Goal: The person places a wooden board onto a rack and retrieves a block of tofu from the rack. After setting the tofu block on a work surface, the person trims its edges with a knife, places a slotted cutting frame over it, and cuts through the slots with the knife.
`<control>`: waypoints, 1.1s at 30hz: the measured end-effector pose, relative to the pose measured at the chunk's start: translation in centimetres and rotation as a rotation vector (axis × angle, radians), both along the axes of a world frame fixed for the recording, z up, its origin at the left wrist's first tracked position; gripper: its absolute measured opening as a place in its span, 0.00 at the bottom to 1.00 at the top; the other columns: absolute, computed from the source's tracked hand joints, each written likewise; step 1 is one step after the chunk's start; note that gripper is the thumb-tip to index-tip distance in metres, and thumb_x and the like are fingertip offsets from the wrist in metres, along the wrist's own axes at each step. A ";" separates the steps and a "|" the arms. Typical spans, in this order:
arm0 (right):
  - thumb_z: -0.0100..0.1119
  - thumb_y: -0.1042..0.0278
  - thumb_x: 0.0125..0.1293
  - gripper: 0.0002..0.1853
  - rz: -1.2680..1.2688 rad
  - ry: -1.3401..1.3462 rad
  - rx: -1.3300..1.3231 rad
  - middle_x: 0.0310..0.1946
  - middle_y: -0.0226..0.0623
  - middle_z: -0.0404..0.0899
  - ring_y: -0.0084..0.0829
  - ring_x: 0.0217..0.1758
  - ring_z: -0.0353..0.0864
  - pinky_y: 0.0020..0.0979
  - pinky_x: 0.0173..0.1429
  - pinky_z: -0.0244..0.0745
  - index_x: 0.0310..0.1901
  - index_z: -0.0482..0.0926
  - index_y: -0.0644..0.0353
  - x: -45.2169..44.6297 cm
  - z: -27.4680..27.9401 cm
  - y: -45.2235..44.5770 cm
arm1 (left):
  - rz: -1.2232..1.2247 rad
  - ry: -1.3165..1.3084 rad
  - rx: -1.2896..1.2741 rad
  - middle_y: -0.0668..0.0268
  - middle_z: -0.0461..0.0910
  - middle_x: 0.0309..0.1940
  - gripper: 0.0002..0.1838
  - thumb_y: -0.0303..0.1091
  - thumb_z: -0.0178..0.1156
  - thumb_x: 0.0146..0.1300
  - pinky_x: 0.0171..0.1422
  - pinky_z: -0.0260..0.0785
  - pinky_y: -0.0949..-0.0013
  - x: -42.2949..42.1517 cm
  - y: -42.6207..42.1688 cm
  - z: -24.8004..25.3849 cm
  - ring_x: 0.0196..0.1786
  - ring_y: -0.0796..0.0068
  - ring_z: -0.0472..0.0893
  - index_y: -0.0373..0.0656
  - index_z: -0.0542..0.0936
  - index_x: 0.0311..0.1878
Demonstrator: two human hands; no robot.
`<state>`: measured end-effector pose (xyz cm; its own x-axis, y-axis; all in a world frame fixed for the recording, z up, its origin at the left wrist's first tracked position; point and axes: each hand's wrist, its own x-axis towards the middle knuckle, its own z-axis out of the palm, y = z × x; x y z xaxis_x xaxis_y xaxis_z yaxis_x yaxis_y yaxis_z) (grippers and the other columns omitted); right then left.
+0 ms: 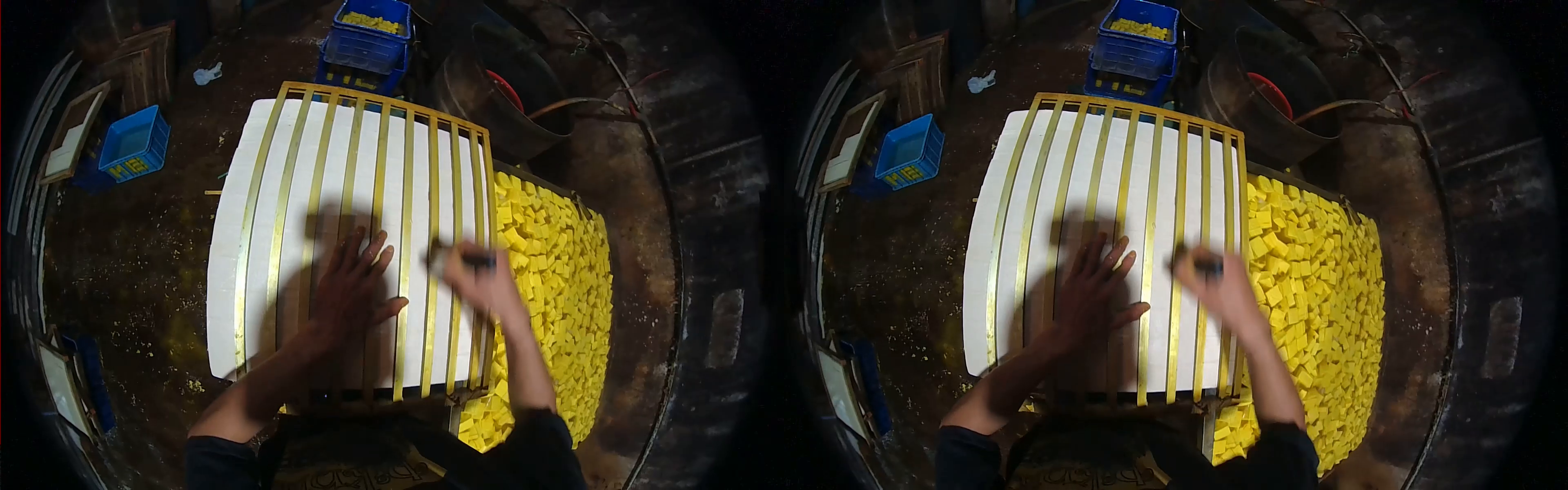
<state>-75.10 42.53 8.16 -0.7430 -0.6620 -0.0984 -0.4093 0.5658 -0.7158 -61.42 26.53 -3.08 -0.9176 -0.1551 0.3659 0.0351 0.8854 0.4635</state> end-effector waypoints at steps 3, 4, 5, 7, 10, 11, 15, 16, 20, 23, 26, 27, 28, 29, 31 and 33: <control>0.61 0.70 0.60 0.07 0.002 -0.322 0.066 0.22 0.32 0.80 0.17 0.26 0.77 0.24 0.31 0.71 0.32 0.77 0.65 10.6 -0.8 7.8 | -0.025 0.031 0.019 0.59 0.61 0.69 0.42 0.63 0.62 0.53 0.75 0.50 0.48 0.2 0.0 0.0 0.73 0.49 0.56 0.41 0.71 0.63; 0.61 0.72 0.59 0.06 0.250 -0.133 0.270 0.24 0.32 0.80 0.16 0.27 0.77 0.21 0.32 0.71 0.32 0.77 0.66 12.3 2.3 7.7 | -0.032 0.039 0.040 0.59 0.61 0.70 0.40 0.62 0.62 0.55 0.76 0.49 0.48 0.2 -0.2 0.0 0.73 0.49 0.56 0.41 0.70 0.63; 0.61 0.72 0.59 0.05 0.165 -0.280 0.195 0.25 0.31 0.81 0.15 0.27 0.77 0.21 0.32 0.71 0.31 0.78 0.65 11.9 3.4 7.7 | -0.030 0.039 0.038 0.59 0.61 0.70 0.40 0.62 0.62 0.55 0.76 0.49 0.48 0.3 -0.4 0.0 0.73 0.49 0.56 0.41 0.70 0.63; 0.62 0.73 0.60 0.04 0.362 0.338 0.293 0.26 0.27 0.80 0.15 0.27 0.77 0.20 0.30 0.70 0.30 0.78 0.64 9.1 4.7 5.6 | 0.019 -0.004 0.068 0.56 0.59 0.71 0.36 0.53 0.62 0.59 0.77 0.45 0.48 0.0 -1.9 0.2 0.75 0.48 0.53 0.40 0.69 0.64; 0.60 0.71 0.62 0.06 0.012 0.113 -0.295 0.20 0.25 0.73 0.13 0.26 0.71 0.22 0.30 0.67 0.30 0.76 0.63 0.8 5.0 -3.4 | 0.217 0.079 0.363 0.50 0.56 0.72 0.30 0.41 0.58 0.63 0.78 0.42 0.46 -0.1 -10.1 -1.7 0.76 0.49 0.51 0.39 0.67 0.67; 0.60 0.66 0.62 0.09 0.067 0.248 -0.254 0.19 0.29 0.71 0.16 0.25 0.71 0.25 0.30 0.67 0.31 0.76 0.62 -3.1 4.1 -6.6 | 0.373 -0.076 -0.097 0.52 0.56 0.73 0.28 0.37 0.54 0.66 0.78 0.42 0.47 0.7 -12.3 0.3 0.76 0.50 0.51 0.39 0.65 0.68; 0.58 0.64 0.58 0.12 0.087 0.592 -0.225 0.24 0.56 0.77 0.51 0.28 0.79 0.39 0.35 0.72 0.34 0.77 0.68 -14.3 -0.9 -16.8 | 0.376 -0.215 -0.101 0.55 0.56 0.73 0.27 0.36 0.46 0.71 0.77 0.44 0.48 2.4 -17.6 -1.2 0.76 0.52 0.51 0.41 0.59 0.72; 0.58 0.64 0.58 0.12 0.088 0.588 -0.224 0.24 0.56 0.77 0.51 0.28 0.79 0.39 0.35 0.72 0.34 0.77 0.68 -15.0 -1.4 -17.0 | 0.364 -0.241 -0.130 0.56 0.56 0.73 0.28 0.36 0.44 0.71 0.78 0.43 0.48 2.4 -17.8 -1.3 0.76 0.53 0.51 0.41 0.58 0.72; 0.60 0.61 0.56 0.15 0.077 0.390 0.028 0.19 0.47 0.76 0.40 0.21 0.75 0.38 0.32 0.72 0.26 0.76 0.67 -9.2 -1.0 -12.5 | 0.363 -0.242 -0.203 0.59 0.58 0.73 0.27 0.35 0.42 0.72 0.79 0.41 0.49 2.7 -17.7 -1.7 0.76 0.56 0.51 0.40 0.57 0.72; 0.58 0.61 0.64 0.14 -0.041 -0.185 0.031 0.17 0.30 0.74 0.18 0.22 0.72 0.25 0.27 0.69 0.26 0.77 0.61 3.8 -1.2 -2.7 | 0.355 -0.235 -0.202 0.59 0.58 0.72 0.27 0.35 0.42 0.72 0.79 0.39 0.48 2.6 -17.8 -1.6 0.77 0.58 0.50 0.39 0.56 0.72; 0.64 0.76 0.50 0.11 0.064 -0.393 0.338 0.30 0.31 0.79 0.23 0.34 0.78 0.26 0.40 0.75 0.37 0.78 0.61 13.7 0.8 3.9 | 0.359 -0.225 -0.189 0.58 0.59 0.72 0.28 0.35 0.42 0.71 0.79 0.38 0.47 2.6 -17.8 -1.8 0.77 0.58 0.49 0.39 0.56 0.72; 0.61 0.75 0.54 0.07 0.129 -0.356 0.494 0.30 0.31 0.79 0.23 0.35 0.78 0.26 0.40 0.74 0.36 0.78 0.59 14.4 3.4 2.2 | 0.358 -0.206 -0.192 0.58 0.59 0.72 0.28 0.34 0.43 0.71 0.78 0.38 0.46 2.6 -17.9 -2.0 0.77 0.57 0.49 0.39 0.56 0.72; 0.61 0.75 0.54 0.07 0.126 -0.358 0.490 0.30 0.31 0.79 0.23 0.35 0.78 0.26 0.40 0.74 0.36 0.78 0.59 13.7 3.7 1.8 | 0.348 -0.189 -0.197 0.58 0.59 0.72 0.28 0.34 0.44 0.71 0.78 0.39 0.45 2.6 -17.9 -2.1 0.77 0.56 0.50 0.39 0.56 0.72; 0.60 0.74 0.57 0.04 0.116 -0.276 0.319 0.29 0.30 0.78 0.23 0.32 0.77 0.25 0.39 0.73 0.34 0.78 0.60 12.5 4.0 1.6 | 0.344 -0.185 -0.202 0.58 0.59 0.72 0.28 0.34 0.44 0.71 0.78 0.39 0.45 2.5 -17.9 -2.2 0.77 0.56 0.50 0.39 0.56 0.72; 0.59 0.72 0.62 0.05 -0.298 -0.654 -0.422 0.27 0.26 0.77 0.19 0.29 0.75 0.21 0.36 0.70 0.30 0.76 0.61 8.8 3.5 -2.4 | 0.342 -0.191 -0.193 0.57 0.59 0.72 0.28 0.33 0.45 0.70 0.78 0.39 0.43 2.5 -18.0 -2.3 0.77 0.54 0.50 0.38 0.57 0.72; 0.57 0.73 0.63 0.05 0.045 0.044 -0.335 0.26 0.24 0.73 0.12 0.32 0.71 0.20 0.38 0.68 0.29 0.76 0.63 2.8 4.7 -9.2 | 0.336 -0.168 -0.157 0.56 0.59 0.72 0.29 0.31 0.46 0.68 0.77 0.39 0.43 2.6 -18.1 -2.4 0.77 0.53 0.50 0.40 0.57 0.72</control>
